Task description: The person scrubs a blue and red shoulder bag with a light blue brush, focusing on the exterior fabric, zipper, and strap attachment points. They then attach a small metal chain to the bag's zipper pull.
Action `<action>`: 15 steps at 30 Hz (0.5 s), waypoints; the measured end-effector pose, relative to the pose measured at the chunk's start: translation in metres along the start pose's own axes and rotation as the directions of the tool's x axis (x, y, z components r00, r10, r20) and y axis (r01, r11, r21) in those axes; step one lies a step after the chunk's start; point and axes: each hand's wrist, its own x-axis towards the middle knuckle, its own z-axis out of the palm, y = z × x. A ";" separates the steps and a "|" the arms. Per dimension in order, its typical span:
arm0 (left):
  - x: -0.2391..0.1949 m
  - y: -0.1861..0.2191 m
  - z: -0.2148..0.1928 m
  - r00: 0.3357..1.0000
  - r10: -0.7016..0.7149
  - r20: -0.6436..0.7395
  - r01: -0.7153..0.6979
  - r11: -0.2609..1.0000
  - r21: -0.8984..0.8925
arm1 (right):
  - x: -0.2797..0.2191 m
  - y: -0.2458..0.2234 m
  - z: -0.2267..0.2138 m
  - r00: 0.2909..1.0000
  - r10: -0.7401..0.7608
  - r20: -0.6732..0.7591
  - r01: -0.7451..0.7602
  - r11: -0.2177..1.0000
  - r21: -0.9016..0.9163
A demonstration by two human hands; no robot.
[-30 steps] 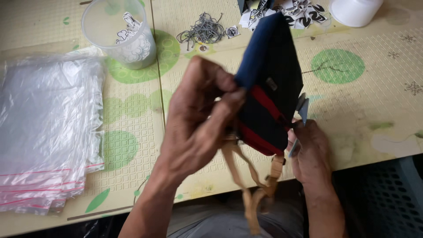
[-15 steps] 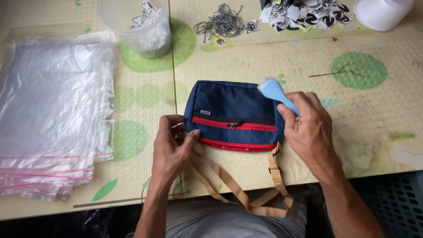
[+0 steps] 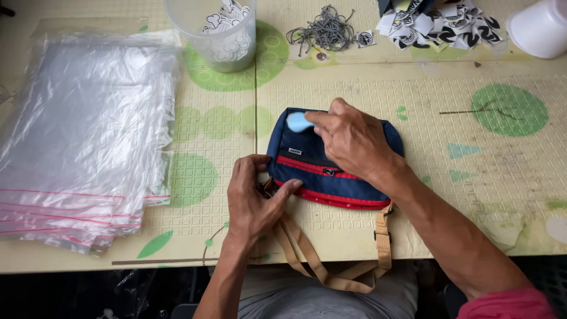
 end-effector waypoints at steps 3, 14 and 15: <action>0.005 0.015 -0.005 0.998 -0.061 0.011 0.061 0.998 0.000 | -0.006 -0.011 0.003 0.992 -0.015 0.122 0.004 0.996 0.094; 0.084 -0.009 0.014 0.951 -0.203 0.234 0.073 0.880 0.469 | -0.004 0.045 0.028 0.981 0.034 0.192 -0.115 0.897 0.427; 0.089 -0.015 0.019 0.946 -0.214 0.242 0.070 0.866 0.495 | -0.005 0.046 0.028 0.982 0.032 0.188 -0.116 0.885 0.451</action>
